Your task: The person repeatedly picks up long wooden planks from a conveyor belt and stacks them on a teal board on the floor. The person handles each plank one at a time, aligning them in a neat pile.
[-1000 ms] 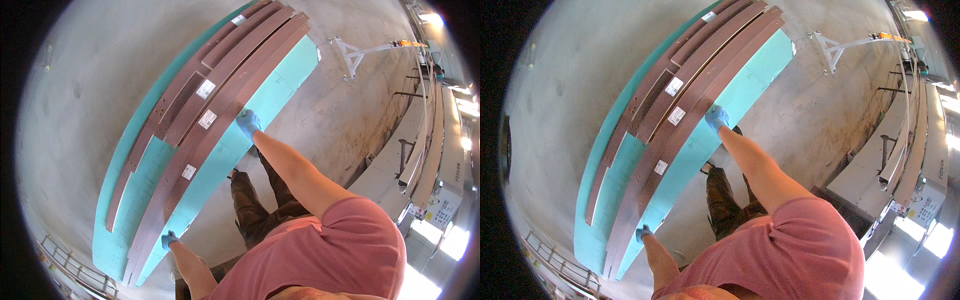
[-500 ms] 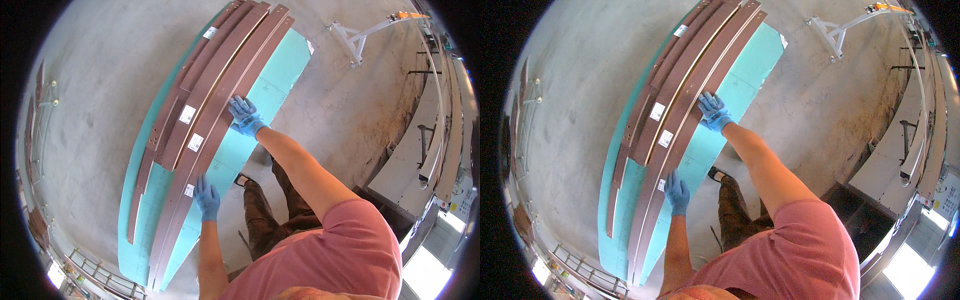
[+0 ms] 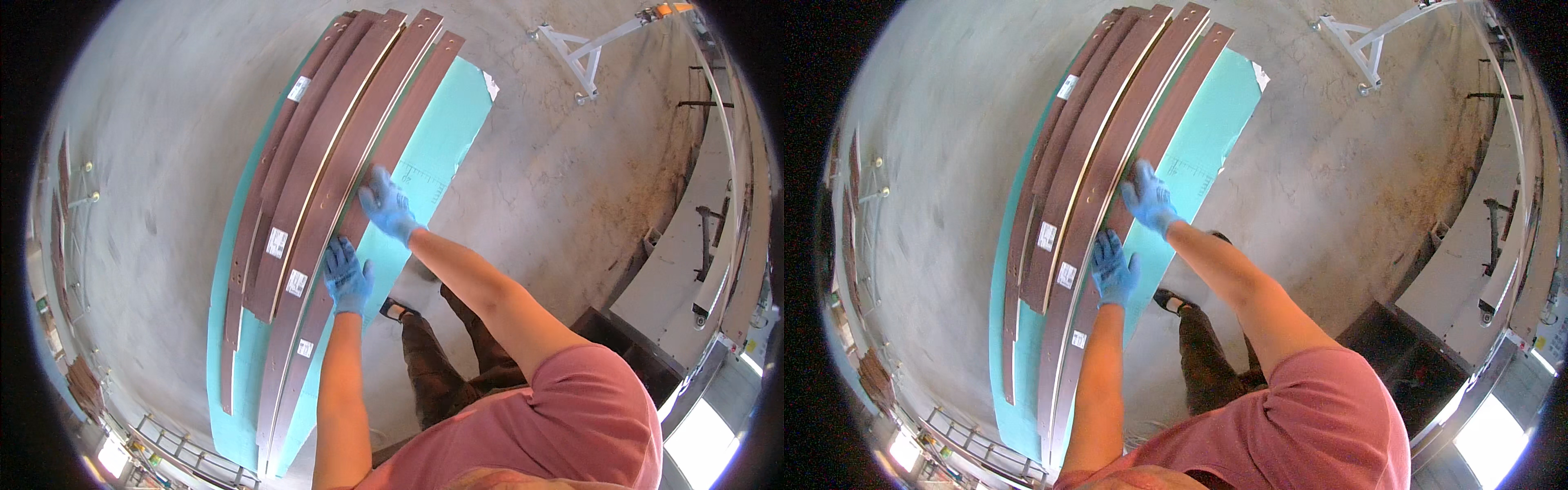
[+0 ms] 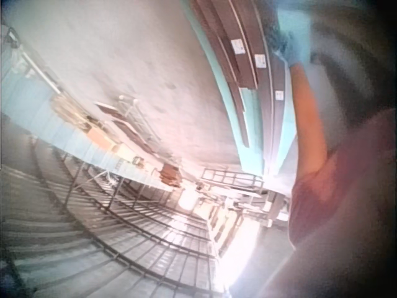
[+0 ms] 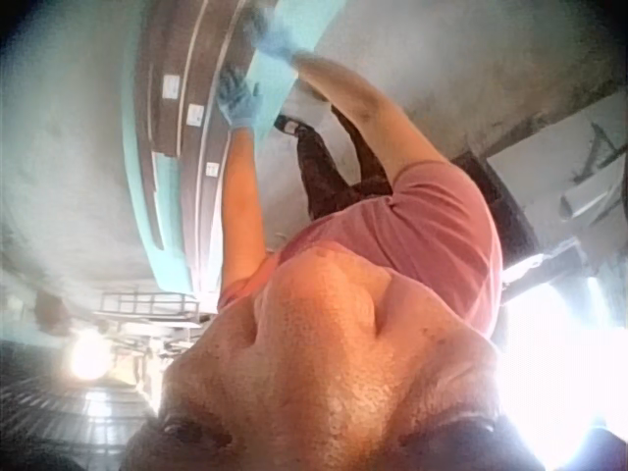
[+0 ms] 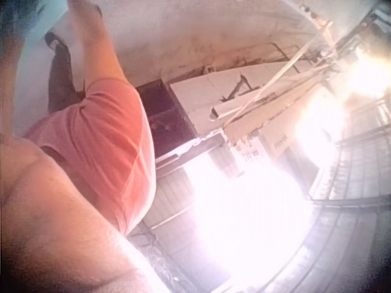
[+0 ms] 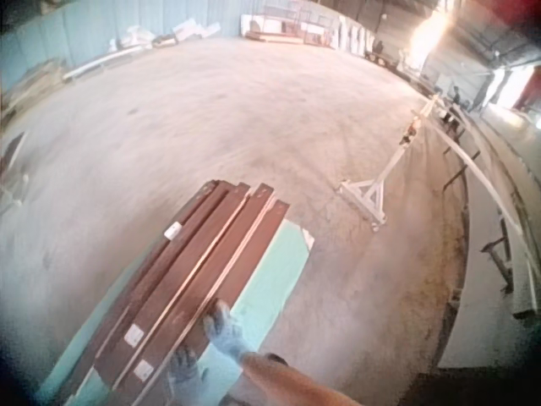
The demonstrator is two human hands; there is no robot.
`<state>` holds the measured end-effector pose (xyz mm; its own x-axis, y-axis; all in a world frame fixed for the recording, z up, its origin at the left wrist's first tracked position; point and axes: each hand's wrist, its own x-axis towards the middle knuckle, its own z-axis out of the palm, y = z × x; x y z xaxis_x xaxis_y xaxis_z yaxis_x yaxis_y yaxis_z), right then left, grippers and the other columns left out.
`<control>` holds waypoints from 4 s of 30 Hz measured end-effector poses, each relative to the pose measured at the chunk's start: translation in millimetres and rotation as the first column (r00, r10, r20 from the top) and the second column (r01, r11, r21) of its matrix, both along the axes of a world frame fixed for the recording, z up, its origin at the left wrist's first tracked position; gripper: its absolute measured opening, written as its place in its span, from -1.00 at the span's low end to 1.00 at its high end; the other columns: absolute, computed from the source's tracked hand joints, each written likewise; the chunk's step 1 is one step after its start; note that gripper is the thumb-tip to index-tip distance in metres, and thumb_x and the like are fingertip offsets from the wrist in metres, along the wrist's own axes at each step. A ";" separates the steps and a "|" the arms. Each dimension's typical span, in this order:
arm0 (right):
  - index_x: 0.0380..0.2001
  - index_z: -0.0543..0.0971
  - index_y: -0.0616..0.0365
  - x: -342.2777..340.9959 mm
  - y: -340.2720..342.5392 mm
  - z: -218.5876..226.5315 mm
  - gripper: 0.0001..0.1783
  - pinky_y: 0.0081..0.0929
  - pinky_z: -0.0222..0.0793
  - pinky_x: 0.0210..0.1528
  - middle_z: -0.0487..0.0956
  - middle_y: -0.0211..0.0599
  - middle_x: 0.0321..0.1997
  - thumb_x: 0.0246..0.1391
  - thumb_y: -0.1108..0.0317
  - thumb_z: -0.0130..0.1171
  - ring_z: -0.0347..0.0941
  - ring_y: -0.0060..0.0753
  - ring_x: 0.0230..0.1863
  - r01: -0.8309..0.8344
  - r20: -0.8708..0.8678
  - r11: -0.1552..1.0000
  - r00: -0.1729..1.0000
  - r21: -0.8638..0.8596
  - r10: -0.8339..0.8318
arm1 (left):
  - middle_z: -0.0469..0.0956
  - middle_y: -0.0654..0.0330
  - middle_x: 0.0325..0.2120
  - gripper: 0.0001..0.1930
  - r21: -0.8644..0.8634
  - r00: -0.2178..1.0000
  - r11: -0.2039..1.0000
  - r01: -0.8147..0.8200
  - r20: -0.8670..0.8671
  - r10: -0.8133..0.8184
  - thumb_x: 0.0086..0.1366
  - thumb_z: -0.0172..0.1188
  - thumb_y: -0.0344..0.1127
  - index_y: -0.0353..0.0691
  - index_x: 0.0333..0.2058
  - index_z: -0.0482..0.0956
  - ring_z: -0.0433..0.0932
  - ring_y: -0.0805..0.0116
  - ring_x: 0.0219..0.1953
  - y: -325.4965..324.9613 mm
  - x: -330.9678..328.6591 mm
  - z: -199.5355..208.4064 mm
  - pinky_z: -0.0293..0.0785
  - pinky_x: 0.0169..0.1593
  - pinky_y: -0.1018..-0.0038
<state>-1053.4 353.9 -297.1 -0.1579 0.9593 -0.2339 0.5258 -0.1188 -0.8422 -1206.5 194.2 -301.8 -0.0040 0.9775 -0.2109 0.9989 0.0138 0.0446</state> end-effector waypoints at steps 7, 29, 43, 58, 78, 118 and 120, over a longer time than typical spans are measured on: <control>0.48 0.20 0.46 5.3 119.6 0.6 -0.14 0.07 0.42 0.35 0.61 0.32 0.24 0.39 -0.01 0.08 0.52 0.40 0.31 0.268 -0.040 0.927 0.957 -0.261 -0.288 | 0.22 -0.16 0.49 -0.26 0.014 0.992 1.000 0.014 -0.123 -0.012 0.41 0.14 -0.18 -0.33 0.48 0.21 0.27 -0.14 0.45 5.7 18.9 -10.6 0.22 0.51 0.04; 0.38 0.51 0.29 364.8 -85.2 132.5 -0.21 -0.14 0.50 0.37 0.68 0.10 0.25 0.26 -0.04 0.36 0.63 0.04 0.30 0.516 0.218 0.825 0.854 -0.230 -0.473 | 0.33 -0.30 0.44 -0.18 -0.373 0.986 0.928 0.007 0.156 0.055 0.33 0.28 -0.06 -0.42 0.45 0.31 0.37 -0.19 0.46 45.0 24.6 49.9 0.30 0.51 0.09; 0.54 0.27 0.04 945.7 -134.0 310.2 0.08 0.04 0.18 0.55 0.24 -0.01 0.64 0.02 -0.05 0.48 0.17 0.06 0.62 0.556 0.823 0.649 -0.120 0.519 -0.556 | 0.51 -0.29 0.31 -0.21 -0.738 0.988 0.659 0.142 0.149 -0.045 0.27 0.24 0.13 -0.34 0.33 0.53 0.49 -0.27 0.35 7.0 257.1 113.6 0.39 0.43 0.05; 0.33 0.46 0.03 1167.9 -176.9 322.0 -0.28 0.08 0.53 0.26 0.65 0.01 0.24 0.13 0.12 0.43 0.59 0.27 0.21 0.161 0.860 0.846 -0.036 0.508 -0.509 | 0.32 -0.16 0.46 -0.34 0.359 0.435 0.652 0.668 0.523 -0.733 0.41 0.23 -0.07 -0.27 0.39 0.44 0.33 -0.20 0.46 184.3 719.2 287.3 0.31 0.46 -0.03; -0.23 0.63 0.06 594.9 -139.3 378.7 -0.54 0.04 0.60 -0.19 0.72 -0.01 -0.29 -0.08 0.06 0.62 0.70 0.21 -0.25 -0.127 0.594 0.983 0.804 0.131 0.025 | 0.68 0.11 -0.17 -0.41 -0.046 0.382 0.386 0.921 0.292 -0.877 0.12 0.47 0.17 -0.17 -0.08 0.59 0.68 0.11 -0.04 154.6 547.4 375.2 0.53 0.10 0.12; 0.24 0.55 0.07 -116.3 7.8 110.1 -0.19 -0.10 0.29 0.53 0.61 -0.26 0.11 0.00 -0.12 0.54 0.52 -0.13 0.24 -0.970 0.731 0.228 0.216 0.084 0.648 | 0.46 -0.16 0.22 -0.12 0.018 0.894 0.907 -0.422 0.177 0.412 0.21 0.52 0.14 -0.30 0.35 0.44 0.49 -0.24 0.20 -174.2 -211.8 86.9 0.49 0.24 -0.04; 0.24 0.54 0.08 -124.1 11.0 103.6 -0.19 -0.08 0.23 0.60 0.59 -0.25 0.16 0.00 -0.10 0.54 0.48 -0.12 0.31 -0.970 0.734 0.243 0.179 0.019 0.655 | 0.47 -0.15 0.20 -0.12 0.059 0.903 0.908 -0.415 0.148 0.403 0.21 0.52 0.13 -0.29 0.35 0.44 0.50 -0.24 0.18 -173.2 -207.1 76.8 0.50 0.22 -0.06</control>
